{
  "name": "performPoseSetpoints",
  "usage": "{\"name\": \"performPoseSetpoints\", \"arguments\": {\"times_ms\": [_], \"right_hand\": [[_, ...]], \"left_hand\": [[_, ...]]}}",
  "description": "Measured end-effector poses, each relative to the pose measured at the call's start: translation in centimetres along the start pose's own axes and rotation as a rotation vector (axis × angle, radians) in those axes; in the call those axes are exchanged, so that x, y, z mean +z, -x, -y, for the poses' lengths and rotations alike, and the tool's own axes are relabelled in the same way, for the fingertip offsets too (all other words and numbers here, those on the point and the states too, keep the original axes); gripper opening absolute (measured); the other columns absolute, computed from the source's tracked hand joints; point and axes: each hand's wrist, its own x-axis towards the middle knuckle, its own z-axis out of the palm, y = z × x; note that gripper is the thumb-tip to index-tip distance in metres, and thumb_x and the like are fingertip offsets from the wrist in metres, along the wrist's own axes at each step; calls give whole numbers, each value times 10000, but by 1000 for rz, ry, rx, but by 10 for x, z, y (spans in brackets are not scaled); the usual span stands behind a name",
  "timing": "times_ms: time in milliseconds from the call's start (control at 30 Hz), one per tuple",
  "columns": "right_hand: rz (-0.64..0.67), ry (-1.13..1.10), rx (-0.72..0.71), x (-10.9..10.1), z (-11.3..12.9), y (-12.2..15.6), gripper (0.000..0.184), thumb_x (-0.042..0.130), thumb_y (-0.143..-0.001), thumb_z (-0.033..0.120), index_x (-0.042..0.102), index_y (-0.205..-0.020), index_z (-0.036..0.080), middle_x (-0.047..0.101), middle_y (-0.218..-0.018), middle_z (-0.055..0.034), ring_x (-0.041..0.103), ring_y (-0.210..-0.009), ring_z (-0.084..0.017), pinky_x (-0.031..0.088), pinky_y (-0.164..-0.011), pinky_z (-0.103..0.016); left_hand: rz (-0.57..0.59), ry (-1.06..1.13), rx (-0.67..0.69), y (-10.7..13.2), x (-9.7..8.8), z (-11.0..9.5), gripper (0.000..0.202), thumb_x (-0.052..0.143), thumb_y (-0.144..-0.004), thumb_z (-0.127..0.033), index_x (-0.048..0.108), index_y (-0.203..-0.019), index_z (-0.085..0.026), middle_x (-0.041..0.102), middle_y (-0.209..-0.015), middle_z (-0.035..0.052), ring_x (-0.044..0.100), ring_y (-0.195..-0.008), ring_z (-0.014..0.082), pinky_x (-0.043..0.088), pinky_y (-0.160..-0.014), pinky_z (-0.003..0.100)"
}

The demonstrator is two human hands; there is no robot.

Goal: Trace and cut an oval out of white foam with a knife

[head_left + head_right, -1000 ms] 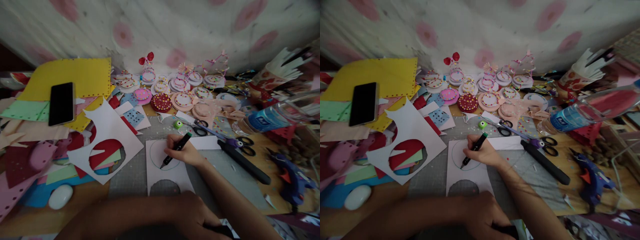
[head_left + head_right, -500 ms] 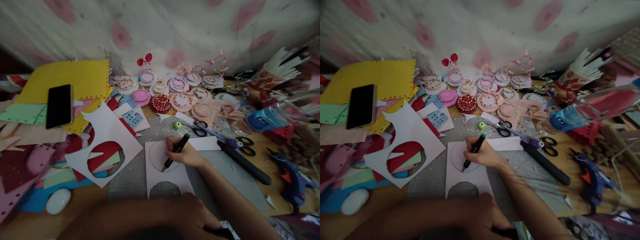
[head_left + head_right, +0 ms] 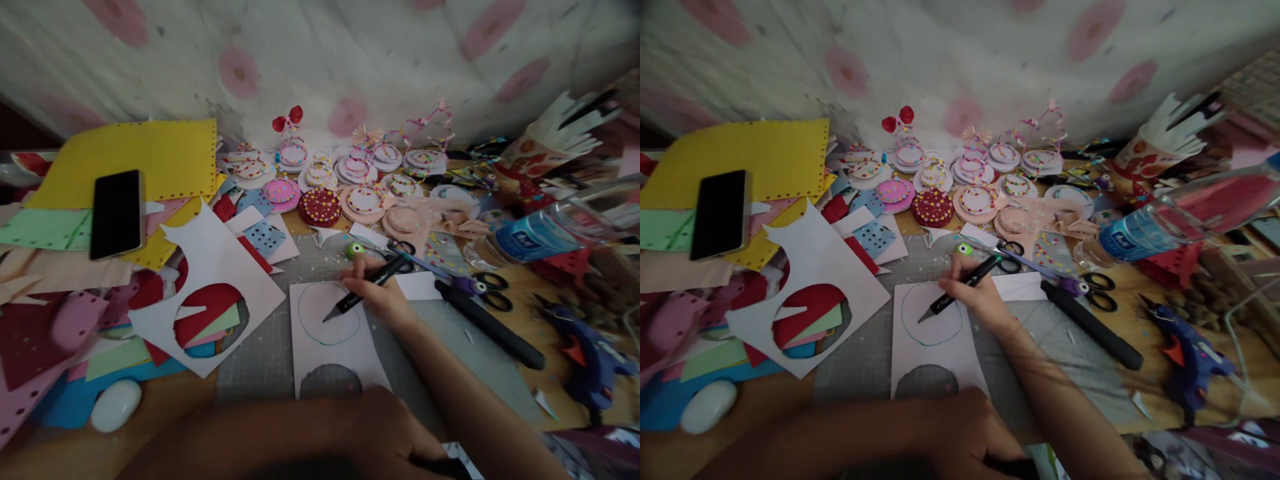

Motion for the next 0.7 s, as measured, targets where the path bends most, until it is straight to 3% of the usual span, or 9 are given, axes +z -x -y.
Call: {"name": "performPoseSetpoints", "arguments": {"times_ms": [100,167,367,500,700], "right_hand": [[-295,-190,-43,-3,3,-2,341,669,-717,268,352,-597,231,296,-509,62,278,-498,-118,283,-527,-288],[-379,-240,-47,-8,5,-4,369,648,-727,266,305,-596,232,216,-488,69,211,-468,-117,273,-503,-291],[-394,-207,-23,-21,6,-9,490,668,-733,354,208,-615,234,171,-534,66,95,-458,-109,123,-418,-289],[-366,-180,-29,-18,3,-8,493,668,-773,411,236,-615,232,168,-524,71,126,-450,-107,202,-438,-293],[-345,-195,-26,-17,2,-9,448,667,-797,360,280,-609,234,197,-505,71,172,-442,-106,247,-460,-296]], "left_hand": [[6,-22,-13,0,-1,0,528,503,-876,-647,630,-640,-192,546,-494,-40,586,-546,97,381,-527,175],[15,-33,-17,-1,-1,1,532,513,-865,-660,631,-640,-193,536,-487,-43,576,-535,95,372,-521,178],[40,-44,-5,-3,-1,3,519,514,-874,-648,651,-667,-193,564,-504,-36,604,-564,106,385,-535,182],[18,-42,-1,-2,0,3,545,473,-885,-666,660,-678,-198,569,-504,-32,595,-549,105,381,-522,183],[19,-38,13,-1,2,6,553,435,-888,-681,653,-702,-207,561,-512,-37,585,-547,102,369,-524,184]]}}
